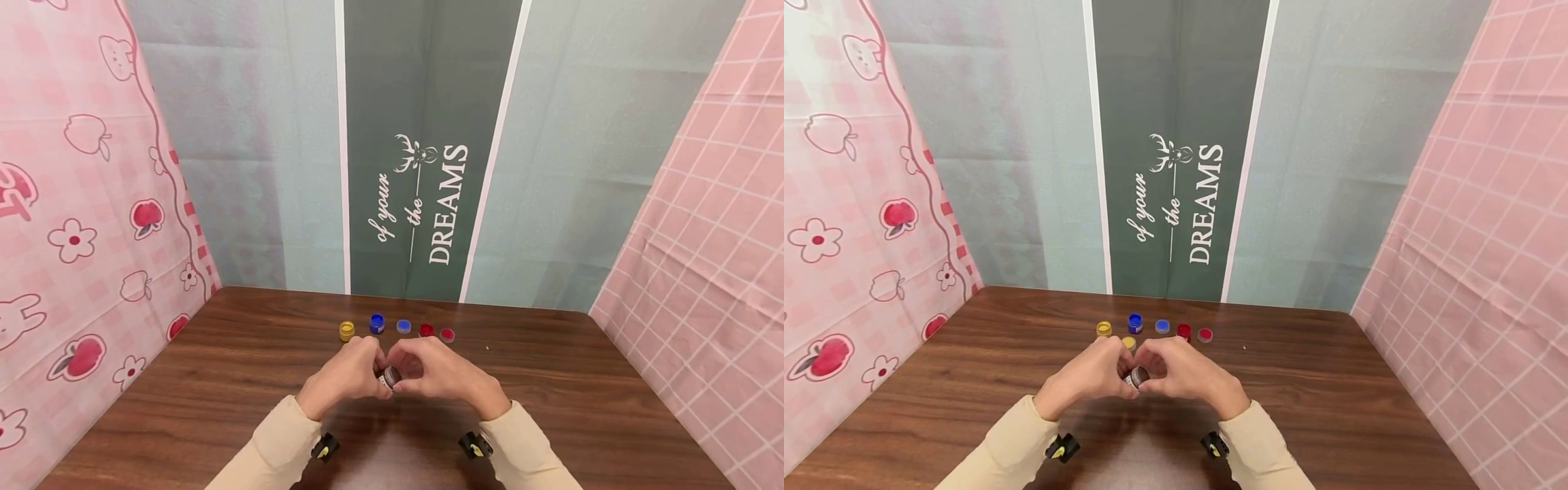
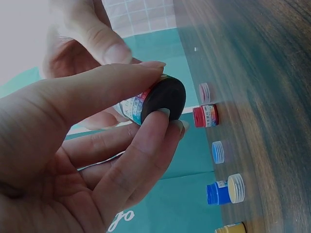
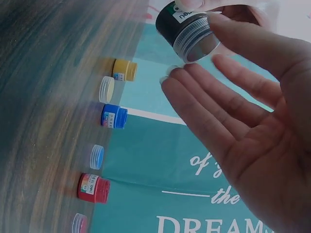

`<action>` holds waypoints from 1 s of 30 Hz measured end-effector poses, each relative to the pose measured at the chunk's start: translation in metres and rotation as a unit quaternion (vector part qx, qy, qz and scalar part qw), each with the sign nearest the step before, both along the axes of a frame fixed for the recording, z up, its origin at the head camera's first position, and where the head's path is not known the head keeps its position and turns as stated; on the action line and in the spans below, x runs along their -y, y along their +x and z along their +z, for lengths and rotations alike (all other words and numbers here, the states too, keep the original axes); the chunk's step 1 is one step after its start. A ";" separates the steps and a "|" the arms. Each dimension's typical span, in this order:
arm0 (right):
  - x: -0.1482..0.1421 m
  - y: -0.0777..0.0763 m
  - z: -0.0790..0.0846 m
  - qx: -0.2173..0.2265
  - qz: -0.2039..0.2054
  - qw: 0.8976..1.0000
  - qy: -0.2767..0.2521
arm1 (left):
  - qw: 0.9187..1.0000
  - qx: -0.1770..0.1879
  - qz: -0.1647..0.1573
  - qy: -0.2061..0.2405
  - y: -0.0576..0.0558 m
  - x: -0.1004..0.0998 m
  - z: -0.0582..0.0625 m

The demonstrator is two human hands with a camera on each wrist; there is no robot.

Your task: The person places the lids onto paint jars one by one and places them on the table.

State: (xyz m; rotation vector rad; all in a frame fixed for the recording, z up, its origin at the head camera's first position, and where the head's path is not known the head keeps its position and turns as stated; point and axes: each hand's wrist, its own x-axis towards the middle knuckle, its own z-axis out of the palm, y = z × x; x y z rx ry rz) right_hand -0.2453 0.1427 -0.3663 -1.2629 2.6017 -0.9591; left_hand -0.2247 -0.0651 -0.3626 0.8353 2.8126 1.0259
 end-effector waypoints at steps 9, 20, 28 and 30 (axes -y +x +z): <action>0.001 0.000 0.000 -0.014 0.021 1.000 -0.017 | 1.000 0.002 0.001 0.001 0.000 0.000 0.001; 0.002 0.000 -0.003 -0.022 0.035 0.999 -0.034 | 1.000 0.010 0.005 -0.004 -0.001 0.000 0.001; 0.003 -0.002 -0.004 -0.020 0.004 1.000 -0.022 | 1.000 0.011 0.010 -0.004 0.001 -0.001 0.002; 0.003 -0.002 -0.004 -0.020 -0.004 1.000 -0.015 | 1.000 0.015 0.014 -0.003 0.001 -0.002 0.002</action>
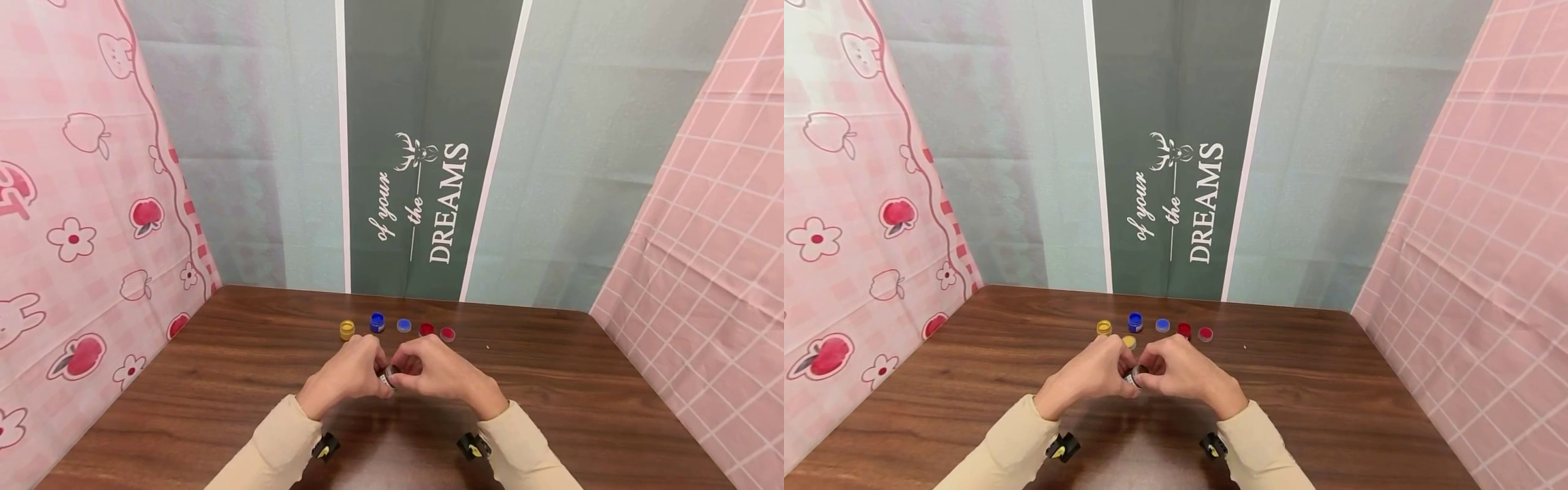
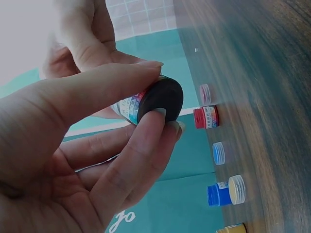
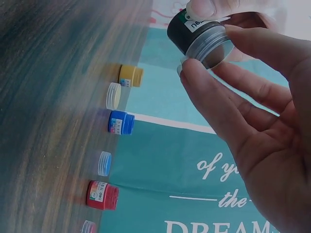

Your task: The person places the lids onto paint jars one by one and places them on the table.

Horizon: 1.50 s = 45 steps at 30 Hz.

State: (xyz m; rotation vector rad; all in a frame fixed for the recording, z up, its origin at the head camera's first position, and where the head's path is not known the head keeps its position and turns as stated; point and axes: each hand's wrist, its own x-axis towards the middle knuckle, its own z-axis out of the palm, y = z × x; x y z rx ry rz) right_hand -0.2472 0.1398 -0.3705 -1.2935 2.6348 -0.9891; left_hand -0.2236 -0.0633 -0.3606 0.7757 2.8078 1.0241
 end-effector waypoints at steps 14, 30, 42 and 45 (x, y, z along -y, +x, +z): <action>-0.002 0.000 0.000 0.007 -0.007 1.000 -0.010 | 1.000 -0.002 -0.002 0.000 0.000 0.000 -0.001; -0.001 0.000 0.001 0.024 0.031 0.999 -0.020 | 1.000 -0.009 -0.002 -0.001 -0.002 0.001 -0.003; 0.001 0.004 0.002 -0.011 -0.001 1.000 0.024 | 1.000 -0.004 -0.008 0.003 0.000 0.000 -0.002; 0.002 0.005 0.002 -0.005 -0.006 0.999 0.034 | 1.000 -0.003 -0.009 -0.002 0.001 -0.001 -0.002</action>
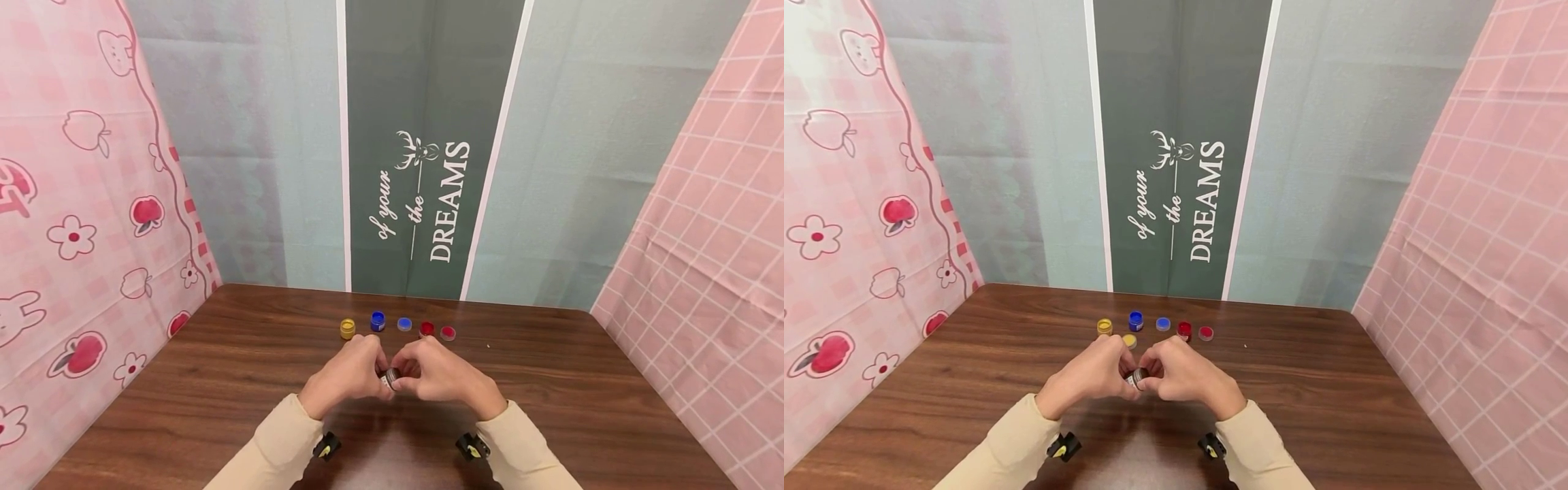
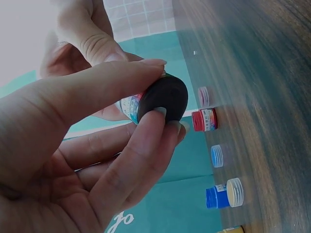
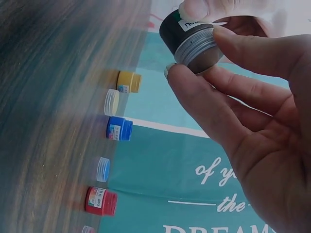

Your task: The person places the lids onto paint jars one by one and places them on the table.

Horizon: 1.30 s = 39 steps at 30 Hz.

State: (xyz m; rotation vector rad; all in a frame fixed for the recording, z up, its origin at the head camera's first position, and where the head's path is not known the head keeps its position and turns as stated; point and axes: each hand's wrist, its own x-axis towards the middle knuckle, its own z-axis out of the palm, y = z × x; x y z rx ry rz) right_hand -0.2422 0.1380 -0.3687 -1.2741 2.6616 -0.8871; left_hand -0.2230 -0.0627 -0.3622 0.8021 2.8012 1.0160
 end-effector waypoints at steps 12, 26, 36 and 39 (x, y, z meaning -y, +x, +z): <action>0.001 0.000 -0.003 -0.015 -0.011 1.000 0.012 | 1.000 -0.013 0.002 -0.005 -0.001 -0.003 -0.005; -0.034 -0.016 0.017 -0.058 -0.043 0.997 0.000 | 0.999 -0.012 0.018 -0.030 -0.013 -0.010 -0.031; -0.036 -0.022 0.012 -0.034 -0.048 0.998 0.022 | 0.998 0.017 0.038 -0.056 -0.026 -0.024 -0.044; -0.038 -0.023 0.010 -0.027 -0.048 0.998 0.028 | 0.996 0.033 0.049 -0.060 -0.031 -0.027 -0.044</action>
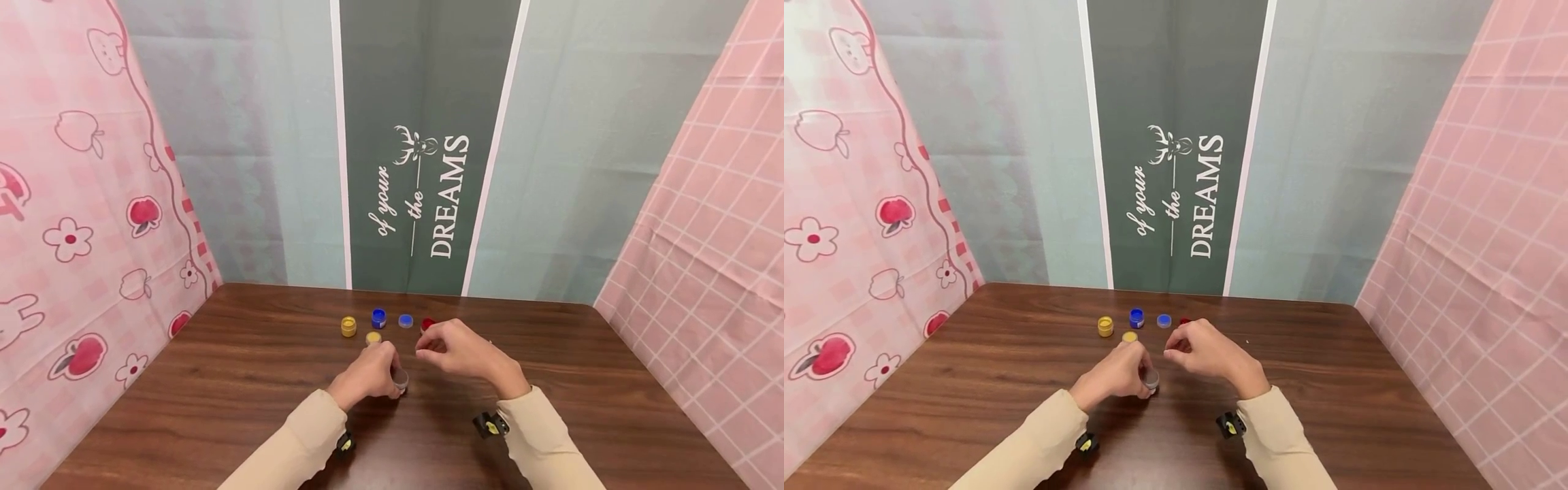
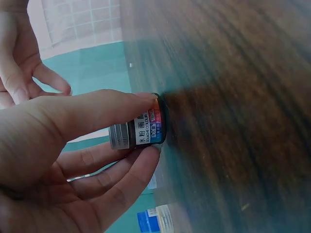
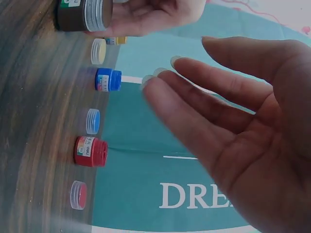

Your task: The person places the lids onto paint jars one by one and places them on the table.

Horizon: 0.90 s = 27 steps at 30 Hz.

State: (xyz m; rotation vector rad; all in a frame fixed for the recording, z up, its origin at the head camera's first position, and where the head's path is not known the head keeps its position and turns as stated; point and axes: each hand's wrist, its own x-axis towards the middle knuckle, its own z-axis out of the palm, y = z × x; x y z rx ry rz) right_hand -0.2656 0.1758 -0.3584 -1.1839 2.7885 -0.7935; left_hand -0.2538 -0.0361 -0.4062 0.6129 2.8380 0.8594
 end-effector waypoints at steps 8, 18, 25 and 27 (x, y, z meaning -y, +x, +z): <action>-0.004 -0.001 0.000 0.049 -0.024 0.996 0.077 | 1.000 0.012 0.017 -0.016 -0.006 -0.001 0.002; -0.002 0.000 -0.002 0.078 -0.018 0.993 0.089 | 1.000 -0.028 -0.004 0.010 -0.008 0.034 0.026; 0.005 -0.003 -0.004 0.074 -0.025 0.992 0.100 | 0.993 -0.058 0.098 0.020 -0.039 0.081 0.031; 0.010 -0.007 -0.003 0.068 -0.023 0.992 0.105 | 0.991 -0.057 0.122 0.011 -0.050 0.089 0.028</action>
